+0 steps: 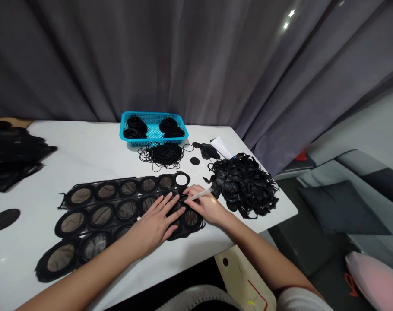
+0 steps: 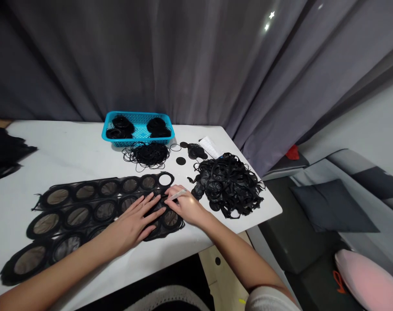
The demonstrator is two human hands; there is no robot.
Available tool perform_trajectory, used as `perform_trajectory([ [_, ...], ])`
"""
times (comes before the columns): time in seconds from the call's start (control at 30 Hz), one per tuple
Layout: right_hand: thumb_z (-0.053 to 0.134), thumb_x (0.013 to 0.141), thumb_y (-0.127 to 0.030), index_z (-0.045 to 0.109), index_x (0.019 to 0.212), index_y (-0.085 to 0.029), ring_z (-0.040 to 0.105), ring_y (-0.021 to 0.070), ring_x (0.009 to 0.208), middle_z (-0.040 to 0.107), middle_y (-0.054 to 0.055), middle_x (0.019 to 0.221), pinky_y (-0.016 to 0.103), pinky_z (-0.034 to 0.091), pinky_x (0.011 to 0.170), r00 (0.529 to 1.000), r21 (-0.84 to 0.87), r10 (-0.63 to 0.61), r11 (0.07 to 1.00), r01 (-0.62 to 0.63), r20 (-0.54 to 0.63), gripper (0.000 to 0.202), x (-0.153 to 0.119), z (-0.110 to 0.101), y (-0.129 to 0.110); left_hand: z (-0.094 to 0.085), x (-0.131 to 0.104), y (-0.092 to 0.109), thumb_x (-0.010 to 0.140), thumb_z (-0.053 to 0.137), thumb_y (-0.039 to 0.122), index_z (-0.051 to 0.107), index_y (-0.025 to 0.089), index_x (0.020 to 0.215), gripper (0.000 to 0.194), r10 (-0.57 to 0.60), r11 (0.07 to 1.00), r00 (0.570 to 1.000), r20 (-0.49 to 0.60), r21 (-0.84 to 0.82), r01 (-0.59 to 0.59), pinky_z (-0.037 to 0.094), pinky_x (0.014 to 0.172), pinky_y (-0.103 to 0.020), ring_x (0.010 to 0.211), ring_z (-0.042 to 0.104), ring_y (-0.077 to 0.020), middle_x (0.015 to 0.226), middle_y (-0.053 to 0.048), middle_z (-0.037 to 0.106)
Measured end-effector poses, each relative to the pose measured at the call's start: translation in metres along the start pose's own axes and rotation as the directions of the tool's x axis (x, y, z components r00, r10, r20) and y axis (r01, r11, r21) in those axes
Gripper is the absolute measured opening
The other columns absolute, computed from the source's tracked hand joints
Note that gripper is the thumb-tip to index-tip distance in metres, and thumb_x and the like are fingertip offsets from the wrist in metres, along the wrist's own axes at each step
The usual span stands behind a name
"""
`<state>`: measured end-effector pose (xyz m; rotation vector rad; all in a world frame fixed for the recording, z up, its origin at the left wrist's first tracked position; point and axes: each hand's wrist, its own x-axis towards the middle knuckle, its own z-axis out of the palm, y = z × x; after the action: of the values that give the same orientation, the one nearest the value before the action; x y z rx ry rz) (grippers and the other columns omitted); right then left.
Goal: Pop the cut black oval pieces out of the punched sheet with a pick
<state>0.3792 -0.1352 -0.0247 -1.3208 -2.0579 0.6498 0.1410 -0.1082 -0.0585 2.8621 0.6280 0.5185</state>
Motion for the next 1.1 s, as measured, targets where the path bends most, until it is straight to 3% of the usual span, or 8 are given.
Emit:
perform_trajectory([
  [0.17, 0.044, 0.100, -0.017, 0.060, 0.096, -0.021, 0.058, 0.0259, 0.100, 0.066, 0.011, 0.101, 0.040, 0.050, 0.088, 0.998, -0.234, -0.046, 0.971, 0.037, -0.033, 0.017, 0.001, 0.013, 0.009, 0.000, 0.001, -0.001, 0.097, 0.055, 0.029, 0.051, 0.028, 0.145, 0.048, 0.007, 1.000, 1.000, 0.016, 0.029, -0.007, 0.032, 0.118, -0.052, 0.149, 0.031, -0.0318, 0.160, -0.010, 0.037],
  [0.23, 0.042, 0.100, -0.016, 0.060, 0.091, -0.021, 0.060, 0.0246, 0.092, 0.066, 0.010, 0.093, 0.038, 0.050, 0.084, 0.982, -0.238, 0.029, 0.968, -0.074, -0.187, 0.021, 0.006, 0.004, 0.018, -0.002, 0.002, -0.002, 0.098, 0.054, 0.029, 0.052, 0.029, 0.144, 0.046, 0.004, 0.999, 1.000, 0.025, 0.038, -0.005, 0.032, 0.118, -0.052, 0.149, 0.031, -0.0317, 0.160, -0.009, 0.037],
  [0.3, 0.042, 0.100, -0.019, 0.060, 0.088, -0.021, 0.061, 0.0228, 0.086, 0.065, 0.008, 0.088, 0.036, 0.050, 0.081, 0.922, -0.186, 0.116, 0.963, -0.195, -0.369, 0.021, 0.008, -0.014, 0.023, -0.006, 0.004, -0.001, 0.099, 0.053, 0.032, 0.052, 0.030, 0.144, 0.045, 0.005, 1.000, 1.000, 0.025, 0.025, -0.005, 0.032, 0.119, -0.051, 0.149, 0.031, -0.0306, 0.160, -0.007, 0.037],
  [0.37, 0.044, 0.100, -0.023, 0.060, 0.091, -0.020, 0.063, 0.0216, 0.084, 0.066, 0.007, 0.090, 0.034, 0.049, 0.081, 0.875, -0.125, 0.169, 0.960, -0.251, -0.454, 0.019, 0.004, -0.031, 0.022, -0.011, 0.003, 0.002, 0.101, 0.052, 0.036, 0.051, 0.028, 0.144, 0.044, 0.012, 1.000, 1.000, 0.021, 0.000, -0.012, 0.032, 0.119, -0.049, 0.148, 0.033, -0.0295, 0.160, -0.007, 0.038],
  [0.47, 0.046, 0.100, -0.027, 0.061, 0.095, -0.020, 0.065, 0.0204, 0.087, 0.068, 0.006, 0.096, 0.033, 0.050, 0.082, 0.927, -0.057, 0.164, 0.979, -0.194, -0.339, 0.017, -0.013, -0.036, 0.005, -0.017, -0.004, 0.015, 0.101, 0.051, 0.042, 0.054, 0.027, 0.142, 0.043, 0.049, 0.999, 0.998, 0.043, -0.020, -0.048, 0.032, 0.119, -0.048, 0.145, 0.039, -0.0283, 0.155, -0.009, 0.046],
  [0.53, 0.047, 0.101, -0.025, 0.062, 0.096, -0.021, 0.065, 0.0201, 0.092, 0.068, 0.006, 0.098, 0.032, 0.050, 0.085, 0.977, -0.018, 0.126, 0.991, -0.131, -0.174, 0.016, -0.028, -0.026, -0.010, -0.017, -0.011, 0.026, 0.100, 0.053, 0.045, 0.056, 0.028, 0.139, 0.043, 0.067, 0.998, 0.996, 0.066, -0.017, -0.066, 0.033, 0.119, -0.049, 0.144, 0.041, -0.0290, 0.154, -0.010, 0.047],
  [0.63, 0.048, 0.099, -0.020, 0.061, 0.098, -0.021, 0.063, 0.0197, 0.099, 0.067, 0.006, 0.101, 0.032, 0.048, 0.089, 0.996, 0.037, 0.086, 0.996, -0.086, -0.002, 0.013, -0.044, -0.008, -0.025, -0.013, -0.020, 0.038, 0.098, 0.058, 0.045, 0.054, 0.027, 0.141, 0.047, 0.047, 0.999, 0.996, 0.070, -0.005, -0.047, 0.033, 0.118, -0.050, 0.146, 0.036, -0.0315, 0.158, -0.011, 0.040],
  [1.1, 0.057, 0.094, -0.021, 0.050, 0.077, -0.020, 0.059, 0.0173, 0.097, 0.061, 0.004, 0.107, 0.030, 0.045, 0.086, 0.989, 0.232, 0.140, 0.962, -0.146, 0.043, 0.018, -0.048, -0.003, -0.023, -0.009, -0.023, 0.042, 0.097, 0.059, 0.041, 0.051, 0.029, 0.144, 0.049, 0.036, 0.999, 0.996, 0.084, 0.014, -0.037, 0.034, 0.117, -0.053, 0.148, 0.032, -0.0343, 0.162, -0.012, 0.031],
])
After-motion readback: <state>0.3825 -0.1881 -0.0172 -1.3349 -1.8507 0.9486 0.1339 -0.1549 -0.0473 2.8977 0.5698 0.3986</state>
